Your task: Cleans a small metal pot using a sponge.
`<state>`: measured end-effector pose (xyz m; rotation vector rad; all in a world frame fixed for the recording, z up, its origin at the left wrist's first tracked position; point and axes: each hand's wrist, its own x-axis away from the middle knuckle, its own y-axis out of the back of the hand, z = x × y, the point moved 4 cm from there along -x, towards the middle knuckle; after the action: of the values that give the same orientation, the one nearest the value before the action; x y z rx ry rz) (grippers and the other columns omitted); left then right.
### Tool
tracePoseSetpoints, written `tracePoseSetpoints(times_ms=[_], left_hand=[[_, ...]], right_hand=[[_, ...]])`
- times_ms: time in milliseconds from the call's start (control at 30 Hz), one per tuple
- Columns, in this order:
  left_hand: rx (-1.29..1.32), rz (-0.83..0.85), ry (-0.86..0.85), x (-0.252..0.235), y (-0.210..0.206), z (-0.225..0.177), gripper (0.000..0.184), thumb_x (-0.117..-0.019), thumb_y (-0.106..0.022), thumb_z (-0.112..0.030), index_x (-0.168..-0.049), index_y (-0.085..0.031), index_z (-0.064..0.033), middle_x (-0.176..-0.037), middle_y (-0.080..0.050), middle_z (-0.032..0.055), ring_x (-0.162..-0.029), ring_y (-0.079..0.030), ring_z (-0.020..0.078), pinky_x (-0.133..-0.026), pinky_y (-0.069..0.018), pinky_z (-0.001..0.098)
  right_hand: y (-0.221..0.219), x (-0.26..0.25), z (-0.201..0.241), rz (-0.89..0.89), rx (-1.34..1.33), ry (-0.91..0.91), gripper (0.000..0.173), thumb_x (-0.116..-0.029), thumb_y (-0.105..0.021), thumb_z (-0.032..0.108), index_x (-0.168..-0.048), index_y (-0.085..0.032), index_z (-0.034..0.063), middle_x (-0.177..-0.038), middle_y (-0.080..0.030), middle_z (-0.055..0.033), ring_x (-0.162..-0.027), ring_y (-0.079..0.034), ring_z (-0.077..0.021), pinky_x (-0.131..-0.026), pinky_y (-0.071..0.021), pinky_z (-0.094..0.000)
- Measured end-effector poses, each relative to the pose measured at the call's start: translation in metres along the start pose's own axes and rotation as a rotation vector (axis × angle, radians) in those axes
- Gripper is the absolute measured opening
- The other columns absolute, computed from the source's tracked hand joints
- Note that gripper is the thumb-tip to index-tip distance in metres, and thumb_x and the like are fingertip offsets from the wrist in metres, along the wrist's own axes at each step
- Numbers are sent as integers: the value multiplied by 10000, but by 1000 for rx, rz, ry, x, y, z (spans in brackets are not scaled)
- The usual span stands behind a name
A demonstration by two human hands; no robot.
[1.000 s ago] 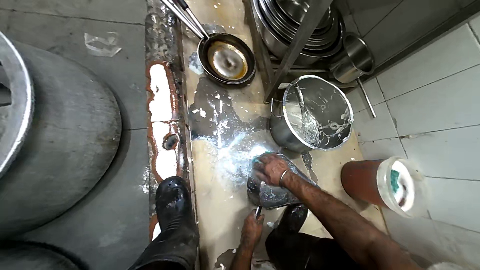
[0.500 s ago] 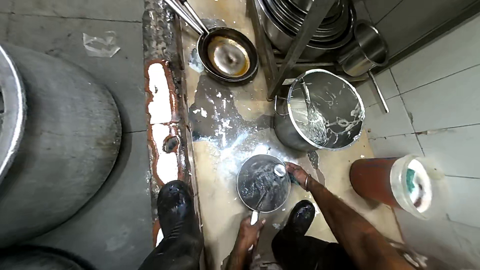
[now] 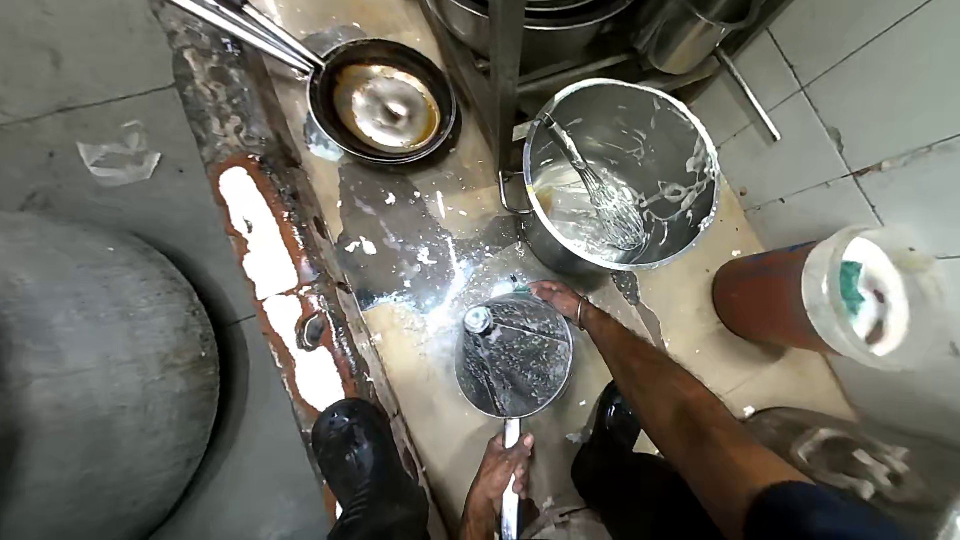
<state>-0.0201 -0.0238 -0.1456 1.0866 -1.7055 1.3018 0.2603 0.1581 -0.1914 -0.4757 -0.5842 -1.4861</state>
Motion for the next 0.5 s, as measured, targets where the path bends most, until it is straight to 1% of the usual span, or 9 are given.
tracePoseSetpoints(times_ms=[67, 167, 267, 300, 333, 367, 400, 433, 500], left_hand=[[76, 61, 15, 3, -4, -3, 148, -1043, -515, -153, -940, -524, -48, -492, -428, -23, -350, -448, 86, -355, -458, 250], [157, 145, 30, 5, -10, -11, 297, -1100, -413, -264, -922, -522, -53, -515, -438, -17, -360, -467, 101, -368, -491, 273], [264, 210, 42, 4, -26, -27, 461, -1123, -290, -387, -894, -515, -57, -512, -447, -6, -356, -481, 118, -366, -504, 290], [295, 217, 49, 5, -33, -32, 494, -1125, -271, -417, -874, -512, -67, -507, -449, -5, -354, -482, 120, -365, -503, 291], [322, 219, 49, 5, -40, -38, 525, -1124, -262, -445, -850, -515, -75, -499, -448, -6, -353, -485, 123, -366, -503, 296], [341, 212, 45, 6, -45, -44, 550, -1120, -259, -472, -832, -515, -80, -495, -444, -9, -352, -484, 122, -364, -500, 297], [350, 190, 42, 7, -49, -51, 563, -1116, -263, -496, -819, -510, -87, -493, -435, -14, -349, -474, 118, -358, -490, 292], [346, 155, 40, 8, -51, -58, 567, -1111, -266, -517, -813, -500, -94, -492, -426, -18, -345, -462, 113, -350, -478, 286], [309, 61, 26, 13, -56, -70, 563, -1102, -274, -543, -817, -492, -109, -502, -412, -20, -348, -429, 109, -344, -448, 275]], right_hand=[[0, 7, -8, -74, -113, 1, 351, -1106, -477, 216, -1340, -638, 9, -1297, -667, -168, -1165, -636, -194, -1036, -496, -398], [2, 22, -15, -216, -179, 24, 365, -1113, -463, 222, -1347, -635, 1, -1346, -652, -166, -1226, -615, -200, -1078, -469, -406], [-1, 52, -10, -400, -185, 22, 412, -1119, -443, 262, -1398, -603, 4, -1416, -619, -184, -1321, -576, -255, -1141, -422, -462], [-6, 65, -7, -457, -176, 24, 433, -1119, -436, 284, -1431, -579, 19, -1442, -601, -187, -1337, -566, -275, -1148, -416, -483], [-13, 80, -1, -495, -151, 19, 462, -1116, -431, 330, -1480, -543, 67, -1483, -569, -174, -1354, -554, -292, -1146, -421, -512], [-24, 96, 7, -514, -107, 10, 502, -1106, -431, 389, -1534, -486, 133, -1537, -519, -156, -1370, -536, -312, -1128, -432, -547], [-36, 109, 15, -518, -71, 13, 560, -1092, -445, 425, -1584, -409, 159, -1591, -450, -158, -1404, -495, -339, -1126, -424, -568], [-49, 116, 19, -518, -49, 48, 636, -1070, -478, 422, -1615, -337, 127, -1633, -370, -192, -1463, -415, -373, -1167, -376, -582], [-80, 131, 23, -473, 18, 101, 818, -1023, -537, 433, -1658, -174, 66, -1703, -164, -253, -1571, -193, -426, -1260, -238, -591]])
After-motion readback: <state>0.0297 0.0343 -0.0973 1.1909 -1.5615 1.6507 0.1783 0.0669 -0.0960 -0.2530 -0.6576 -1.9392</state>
